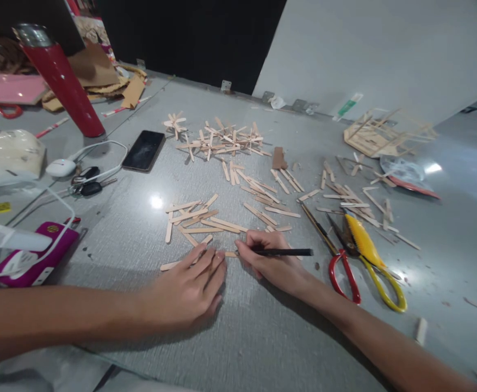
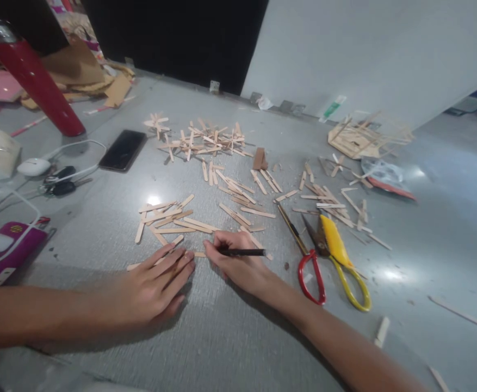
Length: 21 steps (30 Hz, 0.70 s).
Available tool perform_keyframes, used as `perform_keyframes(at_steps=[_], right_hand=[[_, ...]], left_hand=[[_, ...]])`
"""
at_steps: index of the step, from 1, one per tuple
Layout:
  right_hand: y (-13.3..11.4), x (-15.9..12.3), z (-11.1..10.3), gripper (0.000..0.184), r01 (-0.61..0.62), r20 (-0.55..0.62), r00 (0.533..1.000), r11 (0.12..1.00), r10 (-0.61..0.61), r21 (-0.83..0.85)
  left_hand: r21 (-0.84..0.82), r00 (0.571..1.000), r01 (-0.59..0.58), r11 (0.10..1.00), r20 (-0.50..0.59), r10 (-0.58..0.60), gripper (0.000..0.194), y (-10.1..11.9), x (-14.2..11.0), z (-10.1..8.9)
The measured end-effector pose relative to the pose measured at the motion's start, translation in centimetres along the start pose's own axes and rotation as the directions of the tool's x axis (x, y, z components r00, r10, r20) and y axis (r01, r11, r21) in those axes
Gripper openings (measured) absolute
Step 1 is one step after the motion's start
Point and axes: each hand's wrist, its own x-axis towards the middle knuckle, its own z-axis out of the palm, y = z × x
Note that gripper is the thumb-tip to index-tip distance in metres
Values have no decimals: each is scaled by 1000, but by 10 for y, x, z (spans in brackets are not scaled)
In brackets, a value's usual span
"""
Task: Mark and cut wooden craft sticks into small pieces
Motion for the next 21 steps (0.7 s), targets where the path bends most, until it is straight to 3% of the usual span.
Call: perform_keyframes(at_steps=[8, 16, 21], right_hand=[[-5, -3, -3, 41, 30, 7, 1000, 997, -30, -73], [-1, -3, 0, 41, 1, -1, 1000, 1000, -1, -23], [0, -4, 3, 44, 45, -20, 999, 999, -45, 11]], left_hand=[[-2, 1000, 5, 1000, 2, -5, 44, 1, 0, 0], [16, 1000, -16, 1000, -6, 16, 43, 0, 0, 1], [-11, 1000, -2, 1000, 0, 2, 45, 1, -1, 3]])
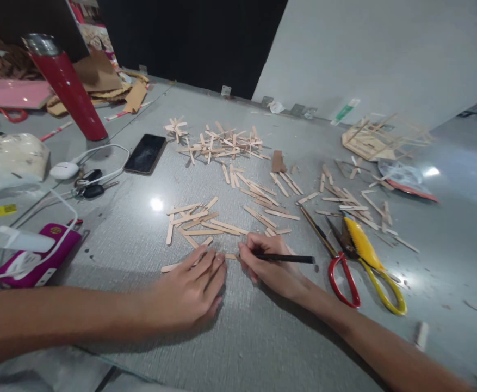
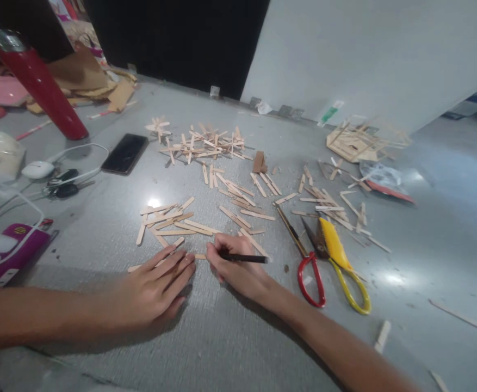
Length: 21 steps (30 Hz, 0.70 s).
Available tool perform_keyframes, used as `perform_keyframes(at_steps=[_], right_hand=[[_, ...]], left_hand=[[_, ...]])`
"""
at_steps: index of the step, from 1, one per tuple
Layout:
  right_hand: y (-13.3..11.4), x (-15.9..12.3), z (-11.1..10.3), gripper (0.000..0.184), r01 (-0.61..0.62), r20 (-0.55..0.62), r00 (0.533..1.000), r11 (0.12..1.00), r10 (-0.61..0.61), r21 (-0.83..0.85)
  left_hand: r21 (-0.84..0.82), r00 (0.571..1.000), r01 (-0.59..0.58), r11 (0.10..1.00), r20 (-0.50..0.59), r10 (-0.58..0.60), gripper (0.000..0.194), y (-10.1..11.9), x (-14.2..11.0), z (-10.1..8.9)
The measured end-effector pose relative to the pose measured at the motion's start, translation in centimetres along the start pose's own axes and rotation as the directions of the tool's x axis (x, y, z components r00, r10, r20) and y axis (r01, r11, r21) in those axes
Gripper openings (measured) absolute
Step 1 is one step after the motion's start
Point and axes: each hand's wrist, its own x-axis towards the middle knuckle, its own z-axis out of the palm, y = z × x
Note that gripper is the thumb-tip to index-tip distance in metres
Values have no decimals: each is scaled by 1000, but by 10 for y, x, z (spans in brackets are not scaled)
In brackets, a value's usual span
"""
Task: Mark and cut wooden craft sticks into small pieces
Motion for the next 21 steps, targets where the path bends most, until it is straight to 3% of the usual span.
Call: perform_keyframes(at_steps=[14, 21], right_hand=[[5, 1, 3, 46, -39, 4, 999, 996, 39, 78], [1, 1, 2, 43, -22, -14, 1000, 999, 22, -23]], left_hand=[[24, 1000, -6, 1000, -17, 7, 43, 0, 2, -1], [36, 1000, 1, 999, -18, -1, 44, 0, 1, -1]])
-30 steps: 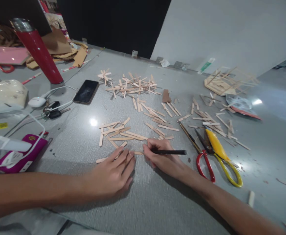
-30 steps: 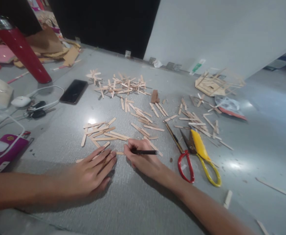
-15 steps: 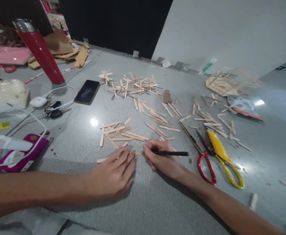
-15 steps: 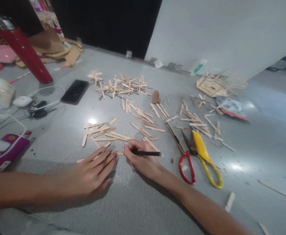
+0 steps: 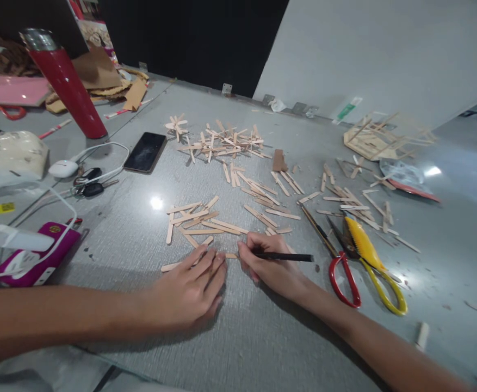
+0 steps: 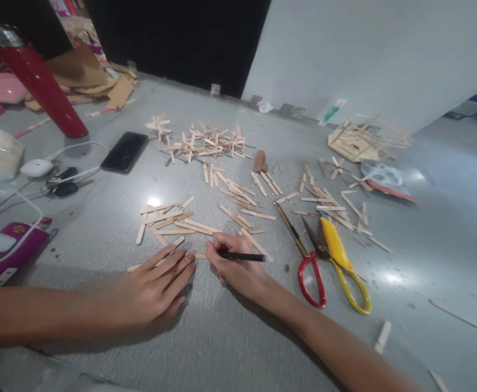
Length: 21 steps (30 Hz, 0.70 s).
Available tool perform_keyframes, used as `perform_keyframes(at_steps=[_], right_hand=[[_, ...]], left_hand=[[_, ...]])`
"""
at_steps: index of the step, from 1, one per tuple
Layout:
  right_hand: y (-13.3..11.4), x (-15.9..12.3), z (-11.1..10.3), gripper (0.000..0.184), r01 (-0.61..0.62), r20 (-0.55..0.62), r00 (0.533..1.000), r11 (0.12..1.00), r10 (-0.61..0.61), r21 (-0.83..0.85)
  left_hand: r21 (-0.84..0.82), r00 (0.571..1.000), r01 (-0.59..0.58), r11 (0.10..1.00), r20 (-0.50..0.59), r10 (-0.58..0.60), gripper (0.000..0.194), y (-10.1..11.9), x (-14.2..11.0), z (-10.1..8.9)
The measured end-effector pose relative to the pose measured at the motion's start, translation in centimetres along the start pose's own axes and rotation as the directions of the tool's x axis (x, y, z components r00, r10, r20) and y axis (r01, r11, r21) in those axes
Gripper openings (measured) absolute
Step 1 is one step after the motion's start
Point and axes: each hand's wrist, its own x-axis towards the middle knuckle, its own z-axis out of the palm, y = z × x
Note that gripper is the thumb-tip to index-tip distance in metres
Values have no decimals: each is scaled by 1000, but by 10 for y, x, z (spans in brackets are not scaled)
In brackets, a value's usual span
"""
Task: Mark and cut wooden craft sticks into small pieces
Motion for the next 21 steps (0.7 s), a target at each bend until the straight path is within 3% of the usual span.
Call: perform_keyframes(at_steps=[12, 21], right_hand=[[-1, 0, 2, 45, -8, 4, 1000, 996, 8, 86], [3, 0, 0, 45, 3, 17, 1000, 999, -3, 53]], left_hand=[[-1, 1000, -11, 1000, -8, 11, 42, -1, 1, 1], [-10, 1000, -20, 1000, 4, 20, 43, -1, 1, -2]])
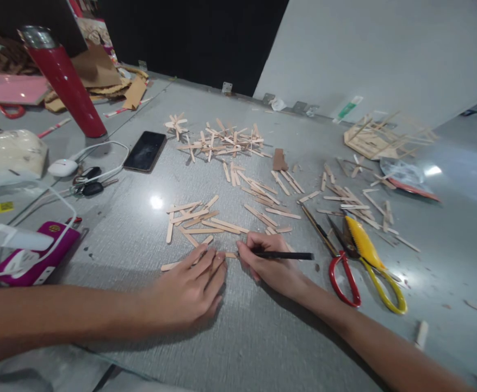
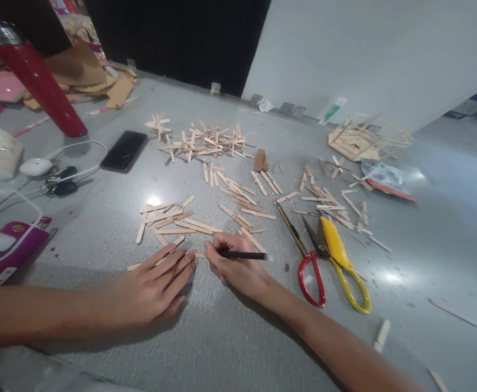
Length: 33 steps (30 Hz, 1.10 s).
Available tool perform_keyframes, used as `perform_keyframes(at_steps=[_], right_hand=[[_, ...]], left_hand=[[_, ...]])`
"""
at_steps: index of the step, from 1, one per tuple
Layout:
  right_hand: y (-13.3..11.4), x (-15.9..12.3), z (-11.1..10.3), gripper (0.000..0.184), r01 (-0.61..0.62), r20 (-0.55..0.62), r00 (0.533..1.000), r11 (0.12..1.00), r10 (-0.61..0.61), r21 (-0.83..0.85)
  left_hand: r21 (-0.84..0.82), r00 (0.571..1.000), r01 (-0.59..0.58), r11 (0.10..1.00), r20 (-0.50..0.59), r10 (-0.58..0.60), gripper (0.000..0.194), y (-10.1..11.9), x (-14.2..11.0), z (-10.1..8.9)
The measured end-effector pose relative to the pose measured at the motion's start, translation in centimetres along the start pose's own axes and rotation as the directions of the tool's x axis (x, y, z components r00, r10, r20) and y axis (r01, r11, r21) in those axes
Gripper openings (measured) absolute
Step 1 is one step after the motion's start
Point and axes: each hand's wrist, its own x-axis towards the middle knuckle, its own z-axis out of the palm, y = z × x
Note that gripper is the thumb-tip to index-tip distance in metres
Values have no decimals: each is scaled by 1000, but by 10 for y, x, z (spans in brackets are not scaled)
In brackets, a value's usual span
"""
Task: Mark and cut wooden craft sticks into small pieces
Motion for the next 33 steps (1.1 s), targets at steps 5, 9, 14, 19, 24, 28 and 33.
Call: perform_keyframes(at_steps=[5, 9, 14, 19, 24, 28, 33], right_hand=[[-3, 3, 0, 43, 25, 12, 1000, 1000, -25, -7], [-6, 4, 0, 42, 40, 12, 999, 998, -39, -47], [-8, 4, -2, 42, 55, 27, 998, 998, -54, -39], [-4, 4, -2, 44, 31, 6, 999, 999, -31, 9], [-4, 5, -3, 46, -40, -2, 999, 993, 41, 113], [-10, 8, -8, 49, -77, -23, 996, 982, 82, 171], [-13, 11, -10, 52, -99, -43, 993, 970, 112, 224]], left_hand=[[3, 1000, -1, 1000, -13, 1, 44, 0, 1, 0], [17, 1000, -5, 1000, -8, 6, 44, -1, 1, 0], [21, 1000, 2, 1000, -17, -1, 44, -1, 1, 0], [28, 1000, 2, 1000, -26, -2, 43, -1, 1, 1], [9, 1000, 6, 1000, -25, -6, 43, -1, 0, 2], [6, 1000, -2, 1000, 2, 2, 43, -1, -1, 2], [44, 999, -41, 998, 34, 40, 43, -4, 0, -1]])
